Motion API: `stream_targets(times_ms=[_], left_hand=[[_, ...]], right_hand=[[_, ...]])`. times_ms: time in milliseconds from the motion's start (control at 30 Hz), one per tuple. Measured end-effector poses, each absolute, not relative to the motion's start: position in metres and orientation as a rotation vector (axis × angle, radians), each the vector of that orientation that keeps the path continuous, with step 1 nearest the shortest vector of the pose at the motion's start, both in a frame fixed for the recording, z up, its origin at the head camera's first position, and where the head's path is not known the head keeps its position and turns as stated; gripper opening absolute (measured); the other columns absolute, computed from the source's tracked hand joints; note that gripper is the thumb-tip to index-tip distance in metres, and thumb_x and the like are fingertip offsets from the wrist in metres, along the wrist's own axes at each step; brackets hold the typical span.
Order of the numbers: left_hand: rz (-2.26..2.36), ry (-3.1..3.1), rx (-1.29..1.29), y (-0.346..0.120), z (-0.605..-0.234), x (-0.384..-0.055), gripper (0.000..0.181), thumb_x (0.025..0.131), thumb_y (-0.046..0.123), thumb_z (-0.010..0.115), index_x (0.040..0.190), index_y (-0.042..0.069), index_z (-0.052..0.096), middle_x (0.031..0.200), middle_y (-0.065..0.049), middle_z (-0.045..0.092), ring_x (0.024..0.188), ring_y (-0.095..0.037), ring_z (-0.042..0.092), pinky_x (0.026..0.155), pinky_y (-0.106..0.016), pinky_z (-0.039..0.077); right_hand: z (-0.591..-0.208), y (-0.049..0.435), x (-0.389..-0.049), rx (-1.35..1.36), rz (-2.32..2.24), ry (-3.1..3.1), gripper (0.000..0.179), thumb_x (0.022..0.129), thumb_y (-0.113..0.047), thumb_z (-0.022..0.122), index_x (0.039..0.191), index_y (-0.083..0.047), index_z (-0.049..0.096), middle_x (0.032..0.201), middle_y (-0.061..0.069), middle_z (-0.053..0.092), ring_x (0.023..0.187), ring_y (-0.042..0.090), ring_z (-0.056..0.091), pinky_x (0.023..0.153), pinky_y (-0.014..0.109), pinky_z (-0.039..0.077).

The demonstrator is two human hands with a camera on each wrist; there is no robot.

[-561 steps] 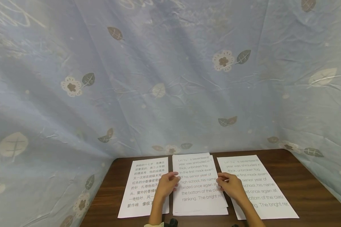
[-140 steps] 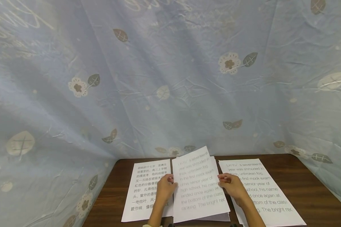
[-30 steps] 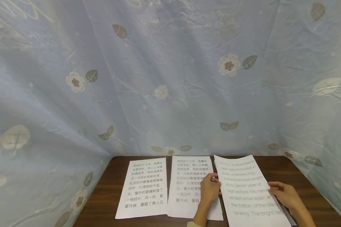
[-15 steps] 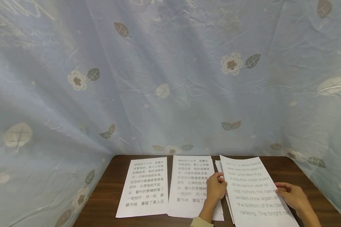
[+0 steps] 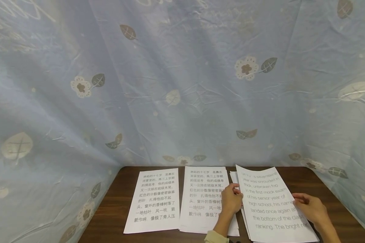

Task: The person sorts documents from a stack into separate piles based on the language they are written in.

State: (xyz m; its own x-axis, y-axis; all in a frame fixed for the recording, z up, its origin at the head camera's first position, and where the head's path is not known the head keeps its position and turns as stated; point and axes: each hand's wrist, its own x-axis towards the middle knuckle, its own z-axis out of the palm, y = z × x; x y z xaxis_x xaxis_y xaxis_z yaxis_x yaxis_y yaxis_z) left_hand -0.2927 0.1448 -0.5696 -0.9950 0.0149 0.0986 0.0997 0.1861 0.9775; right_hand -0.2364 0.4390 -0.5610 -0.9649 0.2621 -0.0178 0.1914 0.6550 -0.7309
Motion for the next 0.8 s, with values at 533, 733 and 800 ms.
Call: stream_targets(times_ms=[533,733,800], left_hand=[[-1.741,-2.472,-0.162,0.140,-0.568,-0.294,0.032,0.086,0.000,0.079,0.118,0.003,0.076,0.081,0.002,0.069,0.065,0.000,0.055,0.062,-0.019,0.049],[-1.565,-2.552,-0.205,0.127,-0.565,-0.291,0.037,0.086,0.007,0.082,0.122,0.004,0.075,0.089,0.001,0.068,0.074,-0.002,0.052,0.069,-0.022,0.048],[-1.576,-2.559,-0.207,0.121,-0.564,-0.291,0.038,0.087,0.008,0.082,0.124,0.004,0.074,0.092,-0.001,0.070,0.074,-0.002,0.053,0.068,-0.021,0.048]], right_hand=[[-0.559,0.433,-0.236,-0.330,1.032,-2.838,0.042,0.100,-0.017,0.066,0.131,0.011,0.067,0.105,0.018,0.079,0.086,0.024,0.072,0.085,0.046,0.049],[-0.555,0.431,-0.237,-0.340,0.914,-2.875,0.040,0.100,-0.019,0.063,0.127,0.010,0.068,0.111,0.027,0.076,0.116,0.059,0.063,0.097,0.071,0.040],[-0.554,0.429,-0.237,-0.346,0.908,-2.877,0.040,0.101,-0.021,0.063,0.127,0.009,0.069,0.112,0.026,0.077,0.116,0.059,0.063,0.096,0.070,0.041]])
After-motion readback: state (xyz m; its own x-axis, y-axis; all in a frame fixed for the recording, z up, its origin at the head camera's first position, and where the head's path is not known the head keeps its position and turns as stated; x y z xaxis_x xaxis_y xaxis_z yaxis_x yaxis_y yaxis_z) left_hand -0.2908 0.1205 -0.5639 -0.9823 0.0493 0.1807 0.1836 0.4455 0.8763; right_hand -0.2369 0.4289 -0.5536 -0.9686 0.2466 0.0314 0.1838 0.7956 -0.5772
